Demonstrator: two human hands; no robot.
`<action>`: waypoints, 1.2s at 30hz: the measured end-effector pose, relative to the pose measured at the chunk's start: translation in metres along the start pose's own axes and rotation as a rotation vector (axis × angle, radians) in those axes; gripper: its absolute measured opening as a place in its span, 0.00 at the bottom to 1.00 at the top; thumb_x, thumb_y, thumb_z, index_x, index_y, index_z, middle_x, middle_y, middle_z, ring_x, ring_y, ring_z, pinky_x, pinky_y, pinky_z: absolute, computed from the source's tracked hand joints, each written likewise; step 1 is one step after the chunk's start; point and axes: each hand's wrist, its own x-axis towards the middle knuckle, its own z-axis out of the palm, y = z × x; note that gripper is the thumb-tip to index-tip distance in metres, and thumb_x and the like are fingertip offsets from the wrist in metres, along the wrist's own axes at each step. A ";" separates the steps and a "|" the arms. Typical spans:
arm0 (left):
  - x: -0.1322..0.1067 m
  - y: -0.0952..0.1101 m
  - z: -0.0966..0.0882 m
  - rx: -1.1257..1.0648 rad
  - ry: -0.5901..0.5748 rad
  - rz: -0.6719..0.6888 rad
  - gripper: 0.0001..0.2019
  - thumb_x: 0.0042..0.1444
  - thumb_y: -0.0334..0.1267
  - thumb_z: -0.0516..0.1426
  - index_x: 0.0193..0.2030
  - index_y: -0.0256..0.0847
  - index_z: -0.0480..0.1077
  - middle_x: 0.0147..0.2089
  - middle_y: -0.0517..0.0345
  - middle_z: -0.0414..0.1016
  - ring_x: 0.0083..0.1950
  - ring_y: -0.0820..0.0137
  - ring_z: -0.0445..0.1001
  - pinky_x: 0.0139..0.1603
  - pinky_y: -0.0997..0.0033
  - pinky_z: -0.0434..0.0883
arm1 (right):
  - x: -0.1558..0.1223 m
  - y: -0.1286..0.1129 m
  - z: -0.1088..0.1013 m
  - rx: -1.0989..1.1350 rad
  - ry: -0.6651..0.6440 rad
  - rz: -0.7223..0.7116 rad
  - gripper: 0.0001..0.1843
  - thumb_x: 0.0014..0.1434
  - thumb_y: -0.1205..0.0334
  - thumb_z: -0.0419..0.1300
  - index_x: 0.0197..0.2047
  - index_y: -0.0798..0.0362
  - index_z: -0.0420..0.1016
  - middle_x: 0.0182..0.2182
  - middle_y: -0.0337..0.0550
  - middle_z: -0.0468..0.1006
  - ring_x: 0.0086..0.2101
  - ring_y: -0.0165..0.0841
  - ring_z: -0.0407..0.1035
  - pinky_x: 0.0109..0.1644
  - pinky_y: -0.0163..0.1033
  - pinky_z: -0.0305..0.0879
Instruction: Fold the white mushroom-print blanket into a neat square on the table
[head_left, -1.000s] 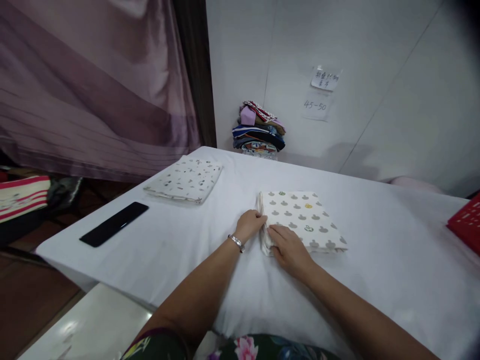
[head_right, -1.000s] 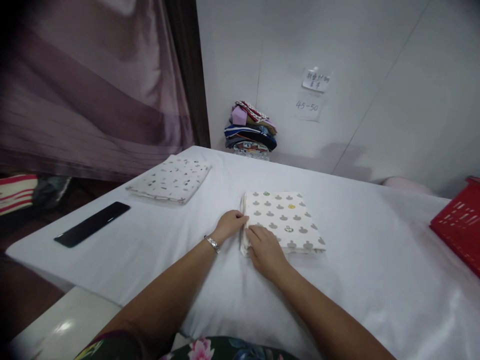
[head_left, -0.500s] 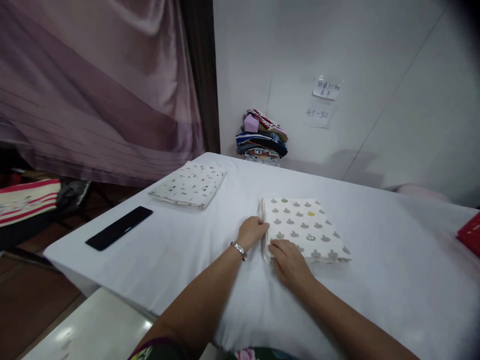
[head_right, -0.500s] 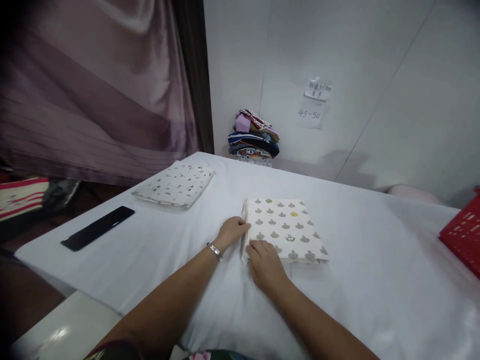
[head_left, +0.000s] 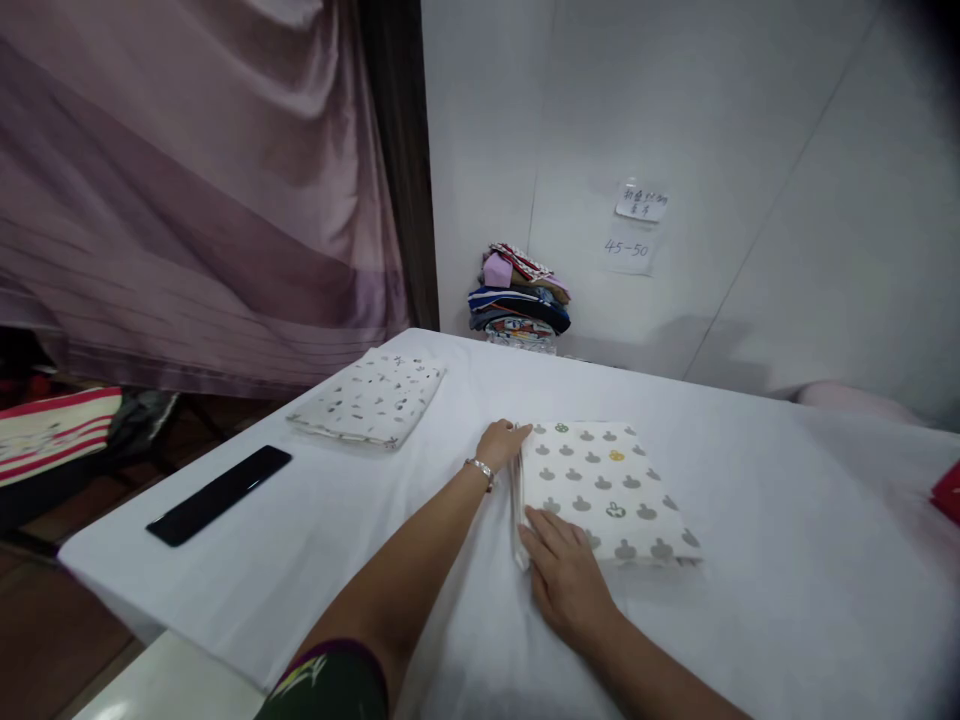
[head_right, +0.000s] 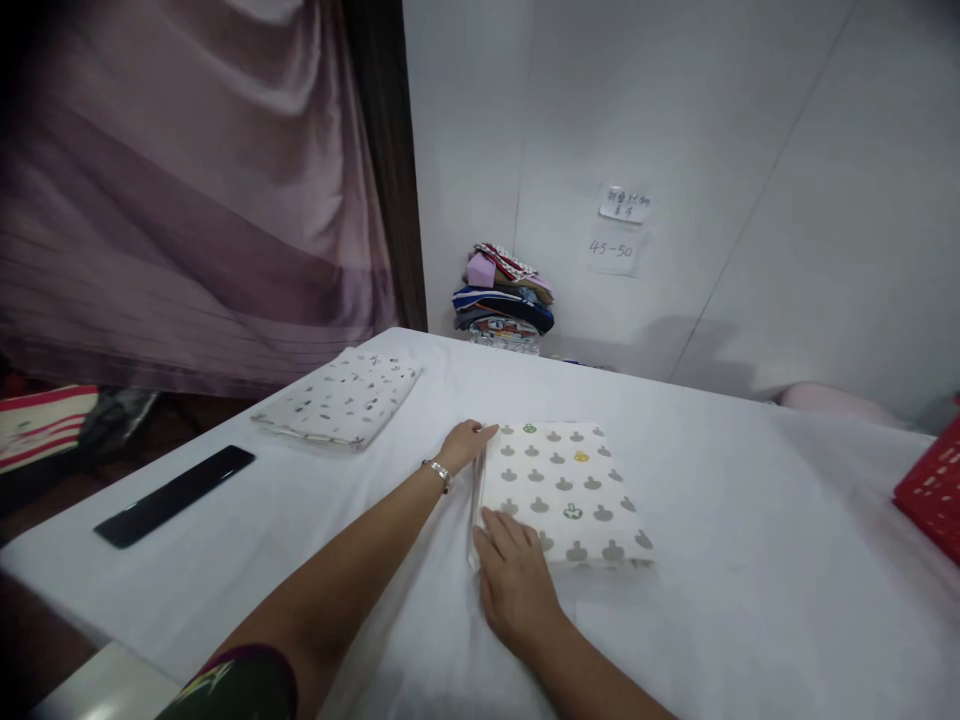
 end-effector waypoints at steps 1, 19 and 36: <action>0.007 0.002 0.002 0.010 -0.001 -0.002 0.26 0.51 0.59 0.50 0.43 0.37 0.69 0.47 0.47 0.74 0.45 0.65 0.72 0.39 0.73 0.63 | 0.000 0.000 0.000 0.000 -0.012 0.009 0.28 0.51 0.71 0.51 0.57 0.54 0.64 0.59 0.49 0.60 0.56 0.44 0.54 0.54 0.50 0.55; 0.013 0.021 0.003 0.162 0.040 0.012 0.20 0.54 0.49 0.52 0.45 0.35 0.69 0.48 0.44 0.72 0.48 0.62 0.70 0.44 0.70 0.63 | 0.000 -0.004 -0.003 0.005 -0.154 0.026 0.27 0.56 0.68 0.49 0.60 0.57 0.59 0.62 0.51 0.56 0.59 0.42 0.50 0.55 0.51 0.53; -0.050 0.019 0.029 0.402 -0.110 0.652 0.22 0.60 0.48 0.45 0.59 0.47 0.59 0.65 0.55 0.54 0.67 0.66 0.48 0.66 0.61 0.43 | -0.028 0.012 -0.043 0.098 -0.010 -0.117 0.24 0.56 0.70 0.46 0.56 0.54 0.62 0.59 0.45 0.62 0.61 0.33 0.46 0.64 0.50 0.40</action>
